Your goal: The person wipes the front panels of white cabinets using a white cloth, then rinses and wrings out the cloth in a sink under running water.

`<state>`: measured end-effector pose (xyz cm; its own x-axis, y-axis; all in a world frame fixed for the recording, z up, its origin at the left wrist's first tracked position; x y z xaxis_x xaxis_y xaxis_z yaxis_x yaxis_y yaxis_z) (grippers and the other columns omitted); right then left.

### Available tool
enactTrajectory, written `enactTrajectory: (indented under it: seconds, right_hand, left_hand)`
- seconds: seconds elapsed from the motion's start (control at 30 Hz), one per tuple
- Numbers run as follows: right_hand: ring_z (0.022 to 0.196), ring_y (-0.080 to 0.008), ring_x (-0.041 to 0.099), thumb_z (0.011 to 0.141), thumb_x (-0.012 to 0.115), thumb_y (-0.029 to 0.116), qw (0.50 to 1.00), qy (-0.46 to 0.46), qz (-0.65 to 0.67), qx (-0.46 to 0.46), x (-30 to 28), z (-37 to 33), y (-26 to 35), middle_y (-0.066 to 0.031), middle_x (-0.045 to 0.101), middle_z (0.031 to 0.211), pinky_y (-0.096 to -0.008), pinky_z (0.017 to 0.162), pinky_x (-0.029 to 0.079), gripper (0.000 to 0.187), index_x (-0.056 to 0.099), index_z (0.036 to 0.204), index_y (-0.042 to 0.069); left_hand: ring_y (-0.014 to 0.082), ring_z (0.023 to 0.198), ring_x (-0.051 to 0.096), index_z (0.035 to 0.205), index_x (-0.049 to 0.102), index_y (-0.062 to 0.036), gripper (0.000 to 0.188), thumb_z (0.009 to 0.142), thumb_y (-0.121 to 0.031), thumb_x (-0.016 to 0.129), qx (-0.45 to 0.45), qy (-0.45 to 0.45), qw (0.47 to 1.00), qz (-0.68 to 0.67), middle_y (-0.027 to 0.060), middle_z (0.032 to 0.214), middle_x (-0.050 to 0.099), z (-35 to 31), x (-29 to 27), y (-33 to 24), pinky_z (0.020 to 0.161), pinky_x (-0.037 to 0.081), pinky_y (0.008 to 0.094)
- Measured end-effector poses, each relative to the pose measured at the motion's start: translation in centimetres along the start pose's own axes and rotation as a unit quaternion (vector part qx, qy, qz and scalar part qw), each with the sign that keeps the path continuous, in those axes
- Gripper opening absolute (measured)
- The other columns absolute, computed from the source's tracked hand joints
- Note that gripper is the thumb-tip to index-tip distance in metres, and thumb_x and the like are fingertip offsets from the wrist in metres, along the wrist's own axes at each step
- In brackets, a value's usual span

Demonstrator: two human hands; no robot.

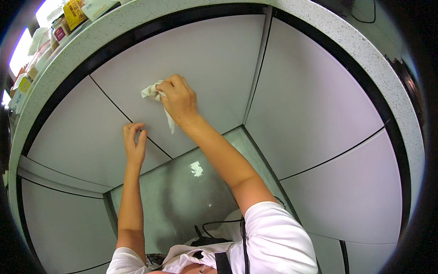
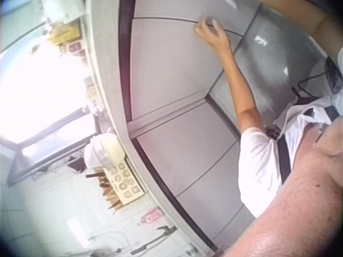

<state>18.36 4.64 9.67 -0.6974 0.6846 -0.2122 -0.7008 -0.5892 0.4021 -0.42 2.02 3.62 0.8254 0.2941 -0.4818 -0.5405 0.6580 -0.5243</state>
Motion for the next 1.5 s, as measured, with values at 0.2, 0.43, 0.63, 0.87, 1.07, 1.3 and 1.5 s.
enactTrajectory:
  seconds: [0.2, 0.43, 0.63, 0.87, 1.07, 1.3, 1.5]
  right_hand:
    - [0.074, -0.0244, 0.057, 0.064, 0.066, 0.002, 0.991, -0.111, -0.067, 0.043, -4.3, 1.7, -5.8, -0.0071, 0.058, 0.081, -0.0331, 0.065, 0.046, 0.015, 0.061, 0.077, 0.008]
    - [0.077, -0.0264, 0.056, 0.066, 0.067, 0.004, 0.975, -0.138, -0.067, 0.163, -7.9, 2.8, -9.3, -0.0088, 0.057, 0.083, -0.0348, 0.066, 0.045, 0.012, 0.060, 0.076, 0.006]
    - [0.077, -0.0252, 0.056, 0.066, 0.068, 0.006, 0.987, -0.051, -0.003, 0.154, -4.8, 1.9, -5.9, -0.0077, 0.055, 0.083, -0.0343, 0.066, 0.045, 0.014, 0.059, 0.077, 0.007]
    - [0.075, -0.0256, 0.056, 0.066, 0.068, 0.005, 0.966, -0.131, -0.066, 0.211, -8.7, 2.9, -10.4, -0.0087, 0.056, 0.083, -0.0346, 0.064, 0.045, 0.014, 0.058, 0.075, 0.005]
    - [0.074, -0.0268, 0.057, 0.066, 0.068, 0.005, 0.989, -0.081, -0.043, 0.119, -5.5, 2.2, -6.5, -0.0080, 0.055, 0.084, -0.0352, 0.063, 0.046, 0.015, 0.058, 0.076, 0.006]
    - [0.075, -0.0273, 0.057, 0.066, 0.068, 0.003, 0.981, -0.119, -0.088, 0.122, -6.7, 1.9, -9.0, -0.0084, 0.055, 0.084, -0.0351, 0.062, 0.046, 0.015, 0.058, 0.077, 0.006]
    - [0.073, -0.0279, 0.056, 0.067, 0.068, 0.004, 0.986, -0.103, -0.077, 0.106, -6.1, 2.1, -7.2, -0.0083, 0.055, 0.084, -0.0357, 0.063, 0.046, 0.015, 0.056, 0.077, 0.005]
  left_hand:
    - [0.0237, 0.090, 0.043, 0.094, 0.056, -0.0036, 0.022, 0.080, -0.021, 0.056, -0.020, 0.014, 0.999, -0.025, 0.0096, 0.091, 0.045, -0.3, 0.2, 0.1, 0.082, 0.036, 0.0334]
    - [0.0210, 0.089, 0.045, 0.094, 0.057, -0.0035, 0.019, 0.080, -0.016, 0.056, -0.012, 0.001, 1.000, 0.001, 0.0082, 0.092, 0.046, -0.2, 0.3, -0.2, 0.081, 0.038, 0.0312]
    - [0.0227, 0.090, 0.043, 0.094, 0.057, -0.0047, 0.023, 0.081, -0.024, 0.057, -0.021, -0.001, 1.000, -0.011, 0.0086, 0.090, 0.043, -0.5, 0.5, 0.4, 0.081, 0.036, 0.0328]
    - [0.0228, 0.090, 0.043, 0.094, 0.057, -0.0048, 0.023, 0.080, -0.023, 0.057, -0.018, 0.012, 1.000, 0.008, 0.0086, 0.091, 0.043, -0.5, 0.3, 0.4, 0.082, 0.036, 0.0329]
    - [0.0234, 0.092, 0.042, 0.095, 0.057, -0.0047, 0.023, 0.080, -0.023, 0.057, -0.039, 0.003, 0.999, 0.001, 0.0089, 0.094, 0.043, -0.7, 0.8, 0.6, 0.083, 0.036, 0.0334]
    - [0.0240, 0.092, 0.042, 0.094, 0.057, -0.0049, 0.022, 0.080, -0.021, 0.057, -0.025, 0.011, 1.000, 0.006, 0.0092, 0.093, 0.043, -0.7, 0.6, 0.6, 0.084, 0.035, 0.0338]
    - [0.0238, 0.092, 0.042, 0.094, 0.057, -0.0055, 0.022, 0.079, -0.022, 0.058, -0.036, -0.003, 0.999, -0.003, 0.0089, 0.092, 0.043, -1.0, 0.8, 1.0, 0.083, 0.035, 0.0335]
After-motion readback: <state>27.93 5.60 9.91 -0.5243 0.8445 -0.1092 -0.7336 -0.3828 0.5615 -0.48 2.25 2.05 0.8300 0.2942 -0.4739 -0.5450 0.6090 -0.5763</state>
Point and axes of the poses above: each hand's wrist, its own z-axis towards the middle knuckle, its own x-axis out of the palm, y = z × x, the point moved 2 cm from there along z, towards the middle knuckle
